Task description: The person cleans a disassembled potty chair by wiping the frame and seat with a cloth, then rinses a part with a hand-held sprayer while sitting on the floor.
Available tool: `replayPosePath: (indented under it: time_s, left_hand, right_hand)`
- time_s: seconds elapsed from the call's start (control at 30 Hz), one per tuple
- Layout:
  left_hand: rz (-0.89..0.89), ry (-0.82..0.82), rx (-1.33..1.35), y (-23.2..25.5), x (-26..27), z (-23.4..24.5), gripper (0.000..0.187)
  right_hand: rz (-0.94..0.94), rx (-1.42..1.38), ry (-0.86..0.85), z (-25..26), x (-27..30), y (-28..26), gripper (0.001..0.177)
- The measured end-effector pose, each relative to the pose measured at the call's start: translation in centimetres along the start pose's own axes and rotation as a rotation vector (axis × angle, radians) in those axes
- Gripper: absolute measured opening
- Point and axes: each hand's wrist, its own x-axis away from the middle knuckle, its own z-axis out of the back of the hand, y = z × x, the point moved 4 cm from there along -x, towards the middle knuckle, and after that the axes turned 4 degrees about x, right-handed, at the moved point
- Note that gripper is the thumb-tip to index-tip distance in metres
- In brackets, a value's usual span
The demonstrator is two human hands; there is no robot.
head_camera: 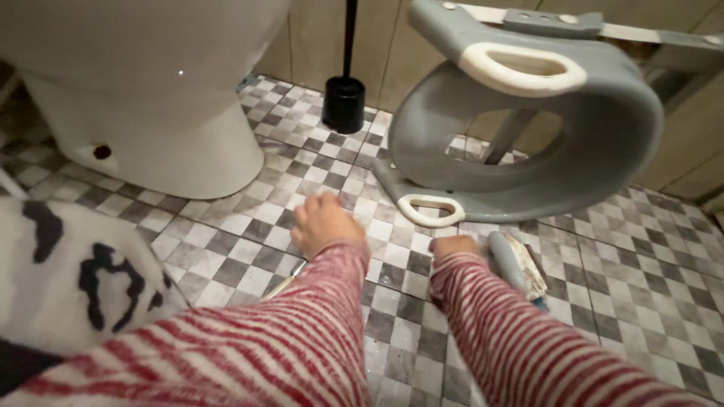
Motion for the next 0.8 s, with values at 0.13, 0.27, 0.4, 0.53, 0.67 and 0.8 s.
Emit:
replayPosePath:
  time_s: [0.13,0.27,0.4,0.53,0.67,0.8]
  left_hand:
    - [0.203,-0.173,-0.044,-5.5,1.0,0.6,0.054]
    - [0.395,-0.349,-0.207,-8.9,1.2,-0.9,0.035]
    - [0.24,-0.408,-0.202,-9.1,0.3,-3.2,0.032]
    - [-0.179,-0.442,0.097,-4.2,2.9,-5.6,0.046]
    - [-0.281,-0.355,0.23,0.3,3.7,-5.9,0.05]
    - [-0.25,-0.382,0.256,3.7,3.9,-5.3,0.067]
  right_hand:
    - [-0.473,-1.028,-0.239,-1.5,2.9,-4.5,0.025]
    - [-0.035,-0.698,-0.321,0.5,3.9,-11.1,0.029]
    - [-0.474,-1.516,-0.453,2.7,7.7,-15.3,0.062]
    - [-0.598,-2.155,-0.259,6.3,8.9,-15.5,0.082]
    - [-0.331,-2.402,0.116,9.3,8.4,-10.2,0.07]
    - [-0.249,-2.449,0.029,11.9,11.0,-7.5,0.071]
